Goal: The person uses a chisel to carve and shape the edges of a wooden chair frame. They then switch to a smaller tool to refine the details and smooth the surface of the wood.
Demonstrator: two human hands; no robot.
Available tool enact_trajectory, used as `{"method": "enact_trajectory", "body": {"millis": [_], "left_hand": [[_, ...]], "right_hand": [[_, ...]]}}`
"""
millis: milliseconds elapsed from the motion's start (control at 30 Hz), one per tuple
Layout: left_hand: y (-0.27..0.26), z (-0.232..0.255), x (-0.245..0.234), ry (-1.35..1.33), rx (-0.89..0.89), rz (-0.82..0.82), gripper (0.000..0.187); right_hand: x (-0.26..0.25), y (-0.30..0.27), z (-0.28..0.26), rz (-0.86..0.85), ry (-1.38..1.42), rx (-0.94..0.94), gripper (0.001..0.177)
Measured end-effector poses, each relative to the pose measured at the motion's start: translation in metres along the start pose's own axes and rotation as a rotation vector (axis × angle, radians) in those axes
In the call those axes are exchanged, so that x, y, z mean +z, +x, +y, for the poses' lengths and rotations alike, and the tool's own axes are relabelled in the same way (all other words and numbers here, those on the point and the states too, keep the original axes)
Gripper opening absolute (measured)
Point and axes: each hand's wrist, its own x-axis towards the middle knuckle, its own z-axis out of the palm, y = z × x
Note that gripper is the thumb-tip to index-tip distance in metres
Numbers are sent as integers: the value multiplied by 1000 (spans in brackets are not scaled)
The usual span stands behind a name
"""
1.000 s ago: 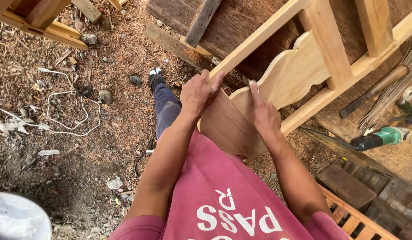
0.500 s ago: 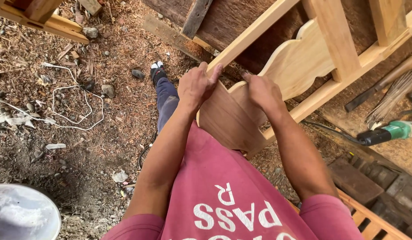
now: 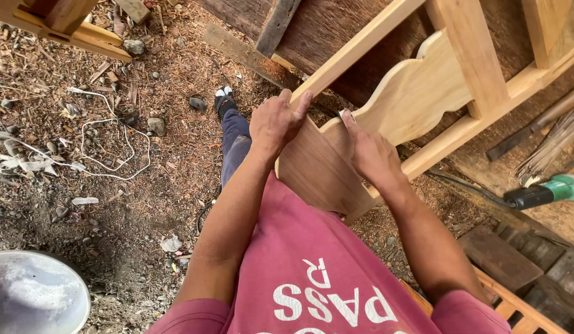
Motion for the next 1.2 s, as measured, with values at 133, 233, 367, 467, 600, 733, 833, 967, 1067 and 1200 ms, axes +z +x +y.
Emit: {"method": "enact_trajectory", "body": {"millis": [133,233,367,467,600,733,833,967,1067,1200], "left_hand": [[-3,-5,9,14,1,-4,73],[2,-6,10,8,25,12,73],[0,-1,9,13,8,2,76],[-1,2,4,25,25,4,74],[-1,-5,6,25,25,-23,77],[-1,0,-3,-13,19,-26,75],[-2,-4,2,-12,47,-20,74],[-1,-4,2,11,63,-14,76],[-6,2,-1,23,41,-8,75],[-9,-2,-2,19,86,16,77]], "right_hand": [[44,62,31,53,-122,41,56],[41,51,28,121,-80,35,52],[36,5,10,78,-43,65,62],[30,24,-9,268,230,103,56],[50,7,4,279,126,47,40],[72,13,17,305,-83,-50,67],[85,48,23,343,-145,-48,65],[92,49,32,382,-174,-85,73],[114,32,47,328,-272,-55,76],[106,60,29,361,-249,-96,74]]}}
